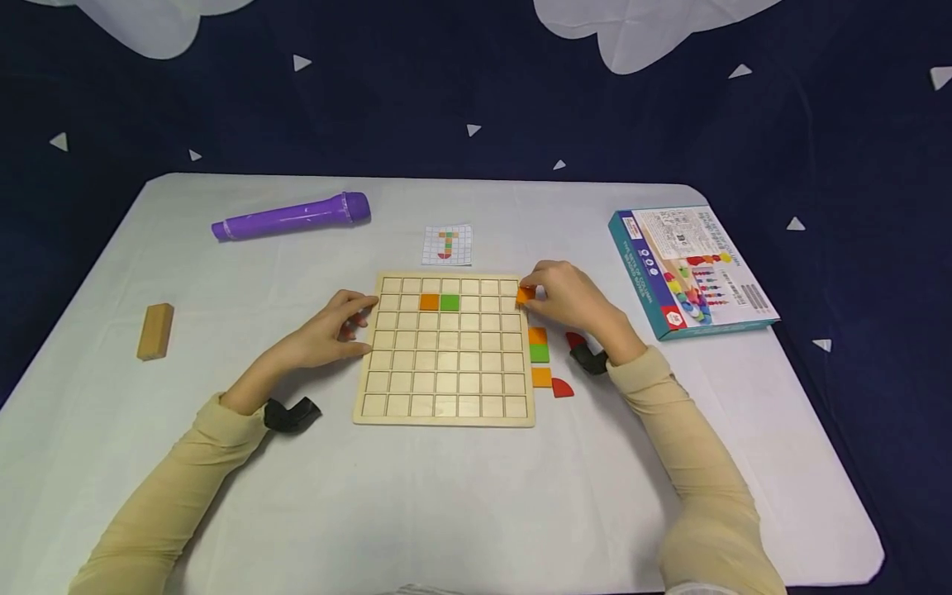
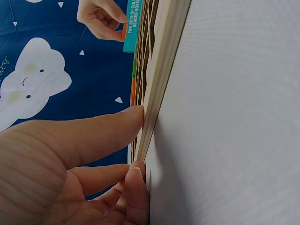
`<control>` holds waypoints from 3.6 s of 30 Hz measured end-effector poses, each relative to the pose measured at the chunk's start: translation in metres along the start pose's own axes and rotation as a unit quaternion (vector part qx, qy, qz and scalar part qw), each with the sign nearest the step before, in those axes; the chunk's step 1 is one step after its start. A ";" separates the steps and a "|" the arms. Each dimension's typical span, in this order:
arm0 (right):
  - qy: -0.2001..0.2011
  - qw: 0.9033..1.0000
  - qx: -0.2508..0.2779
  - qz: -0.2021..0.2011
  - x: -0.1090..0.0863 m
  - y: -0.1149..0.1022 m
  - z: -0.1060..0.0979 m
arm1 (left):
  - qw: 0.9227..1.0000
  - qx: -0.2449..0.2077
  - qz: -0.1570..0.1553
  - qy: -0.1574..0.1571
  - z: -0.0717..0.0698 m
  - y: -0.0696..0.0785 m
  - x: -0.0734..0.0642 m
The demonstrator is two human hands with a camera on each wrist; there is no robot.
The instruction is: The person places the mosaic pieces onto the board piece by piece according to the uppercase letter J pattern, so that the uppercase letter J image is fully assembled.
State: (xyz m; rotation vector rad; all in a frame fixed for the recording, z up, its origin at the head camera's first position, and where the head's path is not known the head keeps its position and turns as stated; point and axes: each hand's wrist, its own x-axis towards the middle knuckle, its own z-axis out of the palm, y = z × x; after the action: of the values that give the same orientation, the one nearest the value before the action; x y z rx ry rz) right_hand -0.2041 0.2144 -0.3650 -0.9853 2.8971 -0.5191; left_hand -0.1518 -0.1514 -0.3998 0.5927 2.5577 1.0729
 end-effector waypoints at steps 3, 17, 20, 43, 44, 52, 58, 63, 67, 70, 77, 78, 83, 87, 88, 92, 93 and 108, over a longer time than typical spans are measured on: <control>-0.003 1.000 0.003 -0.002 0.004 -0.004 0.001 | 1.000 -0.001 0.001 0.002 0.000 0.000 0.001; -0.029 0.999 0.010 -0.015 0.024 -0.022 0.010 | 1.000 0.000 0.003 0.003 0.000 0.000 0.000; -0.033 0.999 0.011 -0.017 0.027 -0.026 0.012 | 1.000 0.000 0.001 0.003 0.000 0.001 0.000; -0.067 0.997 0.003 -0.046 0.046 -0.042 0.026 | 1.000 0.000 0.001 0.005 0.001 -0.001 -0.001; -0.067 0.997 0.002 -0.048 0.046 -0.042 0.026 | 1.000 -0.001 0.001 0.005 0.001 -0.001 -0.001; -0.067 0.997 0.002 -0.049 0.048 -0.042 0.029 | 1.000 -0.001 0.000 0.004 0.000 0.001 -0.002; -0.068 0.996 0.010 -0.053 0.049 -0.042 0.030 | 1.000 0.001 0.000 0.004 0.000 0.001 -0.002; -0.069 0.996 0.009 -0.060 0.051 -0.043 0.030 | 1.000 0.000 0.000 0.005 0.000 0.001 -0.001; -0.072 0.996 0.013 -0.059 0.052 -0.044 0.030 | 1.000 0.000 0.001 0.005 0.000 0.001 -0.001; -0.071 0.996 0.020 -0.054 0.051 -0.044 0.029 | 1.000 -0.001 0.000 0.005 0.001 0.001 -0.001; -0.049 0.997 0.041 -0.040 0.040 -0.039 0.020 | 1.000 0.004 0.001 0.005 0.001 0.000 -0.001; -0.045 0.997 0.045 -0.038 0.037 -0.038 0.018 | 1.000 0.004 0.001 0.005 0.001 0.000 -0.001; -0.029 0.998 0.050 -0.033 0.026 -0.033 0.010 | 1.000 0.003 0.003 0.003 0.000 0.000 -0.001; -0.019 0.998 0.044 -0.030 0.019 -0.029 0.006 | 1.000 0.002 0.002 0.002 -0.001 0.000 -0.001; -0.016 0.998 0.044 -0.030 0.017 -0.027 0.005 | 1.000 0.003 0.001 0.003 -0.001 0.000 -0.001; -0.003 0.999 0.044 -0.029 0.011 -0.022 0.002 | 1.000 0.002 0.003 0.003 -0.002 0.000 -0.001; -0.001 0.999 0.045 -0.028 0.009 -0.020 0.002 | 1.000 0.002 0.003 0.003 -0.002 0.000 0.000; -0.007 0.999 0.050 0.002 -0.018 -0.007 0.002 | 1.000 -0.001 0.005 0.003 -0.002 0.000 -0.001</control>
State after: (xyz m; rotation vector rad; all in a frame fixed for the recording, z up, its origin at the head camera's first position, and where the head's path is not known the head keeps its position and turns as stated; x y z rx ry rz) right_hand -0.1854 0.2197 -0.3664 -0.9644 2.8279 -0.6478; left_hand -0.1519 -0.1528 -0.3986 0.6035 2.5610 1.0813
